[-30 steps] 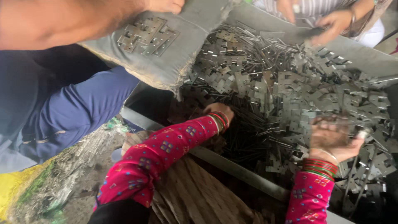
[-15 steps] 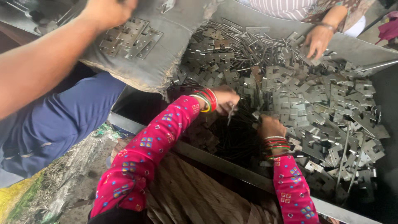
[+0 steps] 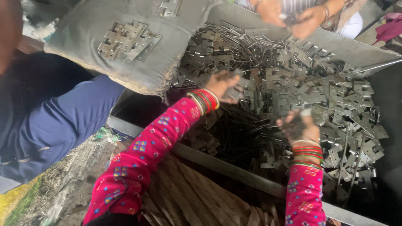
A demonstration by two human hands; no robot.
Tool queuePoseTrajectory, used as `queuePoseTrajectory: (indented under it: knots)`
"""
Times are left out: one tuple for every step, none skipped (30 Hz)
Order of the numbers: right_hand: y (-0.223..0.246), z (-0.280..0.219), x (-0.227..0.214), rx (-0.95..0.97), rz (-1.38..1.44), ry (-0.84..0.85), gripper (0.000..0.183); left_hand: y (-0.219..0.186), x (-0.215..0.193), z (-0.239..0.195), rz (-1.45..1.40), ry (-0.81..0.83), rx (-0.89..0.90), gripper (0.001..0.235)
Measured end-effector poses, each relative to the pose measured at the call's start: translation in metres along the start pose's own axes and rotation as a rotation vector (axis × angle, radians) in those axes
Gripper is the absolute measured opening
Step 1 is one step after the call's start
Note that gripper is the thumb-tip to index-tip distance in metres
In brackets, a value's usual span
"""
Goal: The person sorts metal hinges and pins from a large bin by picking up individual components and placing them onto a black cloth-covered surface.
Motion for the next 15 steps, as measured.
queuePoseTrajectory:
  knots:
    - [-0.014, 0.006, 0.002, 0.121, -0.136, -0.062, 0.033, 0.014, 0.010, -0.012, -0.019, 0.014, -0.161, 0.049]
    - [-0.029, 0.012, 0.003, 0.243, -0.274, -0.125, 0.036, 0.027, 0.023, -0.022, 0.100, 0.093, -0.069, 0.047]
    - [-0.043, 0.014, 0.003, 0.323, -0.362, -0.150, 0.038, 0.044, 0.038, -0.033, 0.219, 0.171, 0.024, 0.052]
    - [-0.058, 0.015, 0.004, 0.308, -0.388, -0.149, 0.041, 0.054, 0.052, -0.044, 0.565, 0.191, 0.390, 0.060]
    - [-0.073, 0.018, 0.006, 0.298, -0.431, -0.154, 0.043, 0.062, 0.062, -0.056, 0.907, 0.220, 0.762, 0.068]
    - [-0.086, 0.021, 0.007, 0.275, -0.490, -0.165, 0.046, 0.084, 0.065, -0.065, 1.049, 0.222, 0.559, 0.065]
    - [-0.092, 0.024, 0.007, 0.242, -0.581, -0.170, 0.049, 0.103, 0.067, -0.070, 1.185, 0.227, 0.350, 0.063]
    - [-0.096, 0.028, 0.009, 0.199, -0.694, -0.156, 0.051, 0.107, 0.063, -0.066, 1.185, 0.224, 0.353, 0.063]
    - [-0.096, 0.033, 0.012, 0.120, -0.857, -0.085, 0.054, 0.108, 0.057, -0.060, 1.177, 0.170, 0.416, 0.051]
    - [-0.094, 0.033, 0.020, -0.161, -1.102, 0.175, 0.041, 0.110, 0.050, -0.059, 1.170, 0.116, 0.470, 0.041]
    - [-0.090, 0.038, 0.016, -0.154, -1.100, 0.178, 0.041, 0.112, 0.046, -0.054, 1.172, 0.113, 0.464, 0.041]
    - [-0.076, 0.048, 0.006, -0.152, -1.628, -0.087, 0.037, 0.102, 0.042, -0.042, 1.053, 0.029, 0.572, 0.039]
    - [-0.061, 0.056, -0.007, -0.139, -2.138, -0.393, 0.033, 0.091, 0.037, -0.033, 0.930, -0.052, 0.677, 0.036]
    - [-0.049, 0.061, -0.015, -0.413, -2.271, -0.480, 0.032, 0.084, 0.036, -0.027, 0.928, -0.057, 0.681, 0.036]
    - [-0.041, 0.065, -0.024, -0.706, -2.380, -0.563, 0.037, 0.082, 0.033, -0.021, 0.710, 0.032, 0.511, 0.033]
Point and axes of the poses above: each hand's wrist, its own z-axis towards the middle knuckle, its own x-axis out of the palm, y = z × x, the point moved 3 cm from there along z, towards the middle knuckle, and after that the axes turned 10 degrees about x, right-handed, at the moved point
